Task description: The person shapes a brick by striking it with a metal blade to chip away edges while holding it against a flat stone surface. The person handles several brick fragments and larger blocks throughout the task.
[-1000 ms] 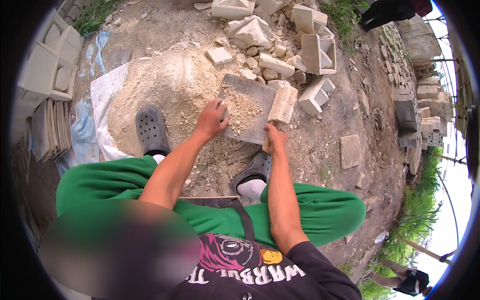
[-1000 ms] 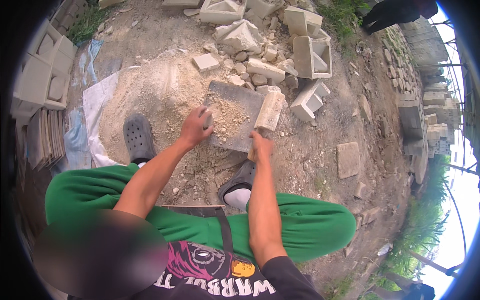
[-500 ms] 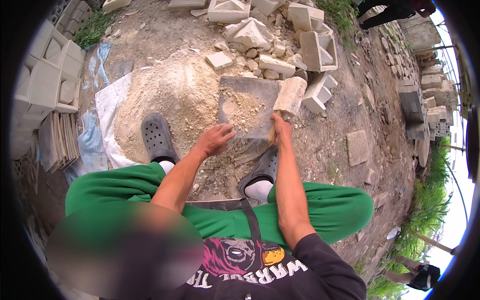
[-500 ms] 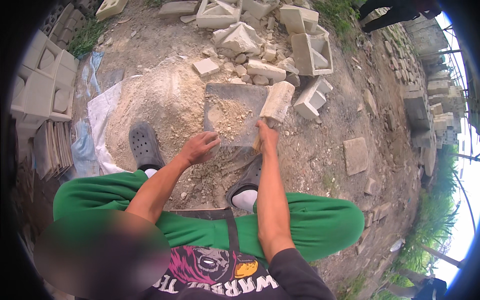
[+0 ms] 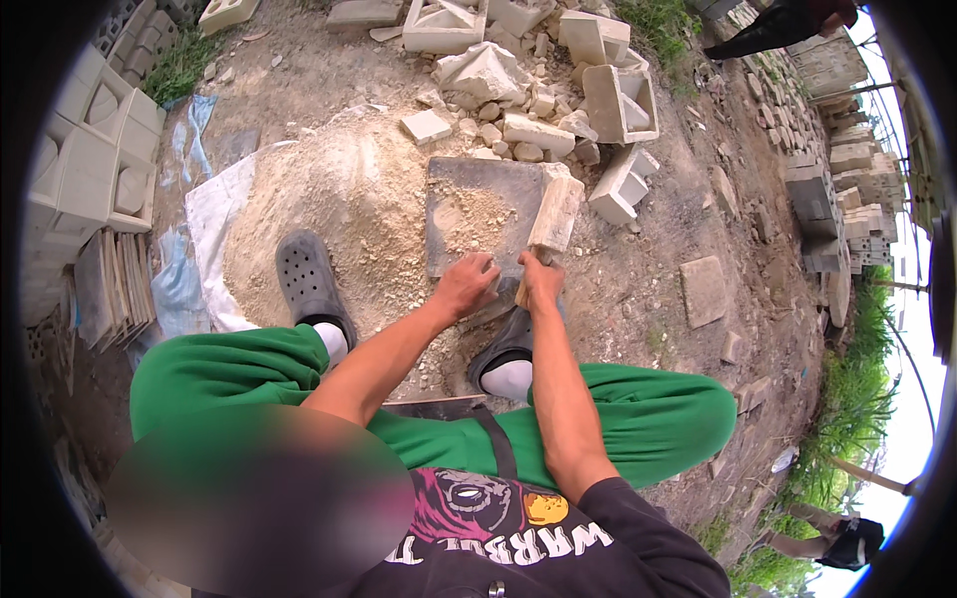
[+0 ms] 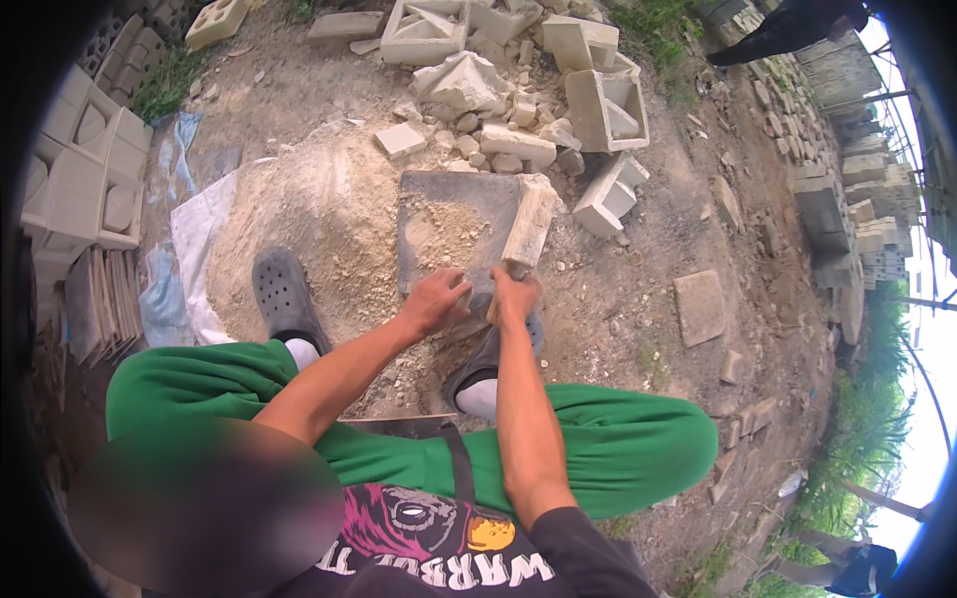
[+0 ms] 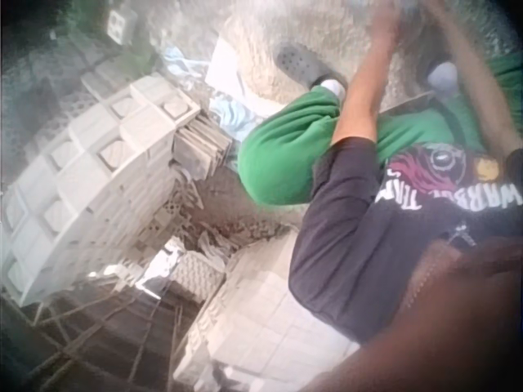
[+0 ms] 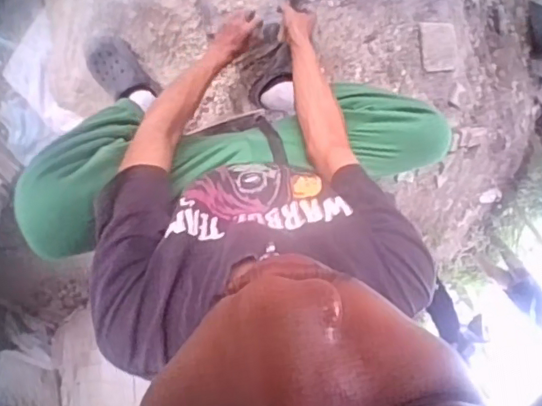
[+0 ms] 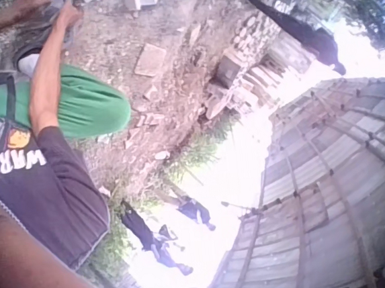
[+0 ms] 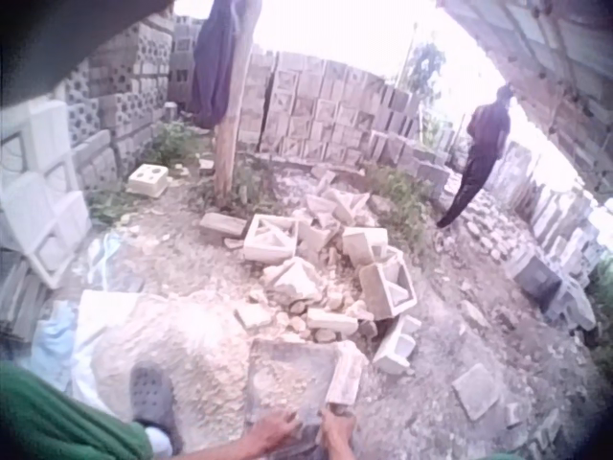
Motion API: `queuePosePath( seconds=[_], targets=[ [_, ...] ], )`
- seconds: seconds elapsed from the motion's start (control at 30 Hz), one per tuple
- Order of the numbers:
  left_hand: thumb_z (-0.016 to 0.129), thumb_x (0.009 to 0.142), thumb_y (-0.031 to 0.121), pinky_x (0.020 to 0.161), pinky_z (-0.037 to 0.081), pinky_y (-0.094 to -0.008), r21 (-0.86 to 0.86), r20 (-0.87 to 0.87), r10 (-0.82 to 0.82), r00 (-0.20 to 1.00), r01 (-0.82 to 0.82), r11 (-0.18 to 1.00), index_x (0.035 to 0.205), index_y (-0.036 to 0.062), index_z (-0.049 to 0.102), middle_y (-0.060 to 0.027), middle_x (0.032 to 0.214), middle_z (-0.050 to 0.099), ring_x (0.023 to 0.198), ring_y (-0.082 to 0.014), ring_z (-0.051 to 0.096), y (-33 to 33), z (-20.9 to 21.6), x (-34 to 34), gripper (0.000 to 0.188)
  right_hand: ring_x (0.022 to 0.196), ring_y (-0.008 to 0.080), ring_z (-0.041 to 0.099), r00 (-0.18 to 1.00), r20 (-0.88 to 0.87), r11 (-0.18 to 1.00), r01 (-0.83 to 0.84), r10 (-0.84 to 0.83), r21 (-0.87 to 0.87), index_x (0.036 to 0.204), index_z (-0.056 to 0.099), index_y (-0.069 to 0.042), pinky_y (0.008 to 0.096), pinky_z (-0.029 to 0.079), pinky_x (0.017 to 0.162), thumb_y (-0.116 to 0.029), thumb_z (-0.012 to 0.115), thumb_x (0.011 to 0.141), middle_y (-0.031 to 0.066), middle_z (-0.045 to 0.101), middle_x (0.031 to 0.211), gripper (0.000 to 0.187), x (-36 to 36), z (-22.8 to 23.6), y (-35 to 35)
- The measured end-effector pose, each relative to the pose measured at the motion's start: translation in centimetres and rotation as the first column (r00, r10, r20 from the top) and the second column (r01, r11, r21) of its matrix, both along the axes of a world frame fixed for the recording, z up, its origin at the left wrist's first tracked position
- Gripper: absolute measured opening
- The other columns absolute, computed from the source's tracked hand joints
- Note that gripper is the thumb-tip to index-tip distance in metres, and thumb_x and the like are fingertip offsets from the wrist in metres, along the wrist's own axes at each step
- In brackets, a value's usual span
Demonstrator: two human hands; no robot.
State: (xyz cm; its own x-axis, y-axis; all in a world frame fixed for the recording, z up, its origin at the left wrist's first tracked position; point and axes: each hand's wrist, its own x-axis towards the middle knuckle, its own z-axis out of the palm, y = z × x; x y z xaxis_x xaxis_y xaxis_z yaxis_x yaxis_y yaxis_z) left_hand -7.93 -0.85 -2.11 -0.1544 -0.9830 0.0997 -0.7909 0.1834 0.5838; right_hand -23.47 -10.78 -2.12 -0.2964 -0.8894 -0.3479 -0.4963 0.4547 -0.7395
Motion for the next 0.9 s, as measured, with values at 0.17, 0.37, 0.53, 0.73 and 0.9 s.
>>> queuePosePath(
  seconds=[0.17,0.37,0.53,0.73,0.9],
  targets=[
    [0.082,0.072,0.023,0.094,0.052,-0.0438,-0.007,-0.008,0.071,0.997,-0.071,0.997,0.118,0.0101,0.061,-0.0168,0.129,0.055,0.118,-0.0364,0.057,-0.6,-1.2,0.8,0.052,0.081,0.0336,0.071,0.999,0.046,1.000,0.002,-0.003,0.018,0.085,0.073,0.007,0.0430,0.054,0.076,-0.029,0.078,0.060,0.0234,0.073,0.084,0.045,0.6,2.2,0.3],
    [0.079,0.078,0.025,0.097,0.051,-0.0445,-0.067,0.089,0.224,0.971,-0.218,0.974,0.116,0.0094,0.062,-0.0173,0.131,0.056,0.121,-0.0359,0.055,-4.2,0.3,6.2,0.045,0.084,0.0359,0.072,0.990,-0.133,0.998,-0.048,0.052,0.038,0.088,0.075,0.003,0.0436,0.054,0.079,-0.032,0.080,0.063,0.0215,0.074,0.087,0.044,1.4,2.0,0.5],
    [0.077,0.082,0.026,0.103,0.046,-0.0440,-0.078,-0.053,0.468,0.882,-0.471,0.879,0.124,0.0059,0.061,-0.0163,0.133,0.055,0.124,-0.0356,0.053,-3.6,1.5,7.9,0.049,0.059,0.0213,0.068,0.979,0.126,0.984,-0.167,0.159,0.055,0.086,0.072,0.004,0.0376,0.056,0.059,-0.024,0.078,0.070,0.0178,0.072,0.084,0.034,3.5,0.6,1.7],
    [0.078,0.081,0.028,0.105,0.045,-0.0440,0.034,-0.007,0.549,0.836,-0.548,0.836,0.126,0.0058,0.060,-0.0163,0.134,0.055,0.125,-0.0356,0.052,-1.7,0.2,7.7,0.053,0.052,0.0201,0.067,0.947,0.048,0.926,-0.321,0.318,0.199,0.088,0.070,0.004,0.0348,0.054,0.050,-0.026,0.078,0.074,0.0126,0.070,0.069,0.034,5.5,1.6,3.9],
    [0.078,0.082,0.028,0.105,0.045,-0.0442,-0.016,0.044,0.538,0.842,-0.537,0.843,0.128,0.0074,0.061,-0.0166,0.135,0.054,0.126,-0.0351,0.051,-1.2,1.2,7.8,0.053,0.052,0.0199,0.067,0.910,0.149,0.883,-0.412,0.387,0.224,0.087,0.071,0.003,0.0353,0.053,0.050,-0.024,0.079,0.074,0.0113,0.070,0.068,0.031,6.6,2.7,3.8]
  ],
)
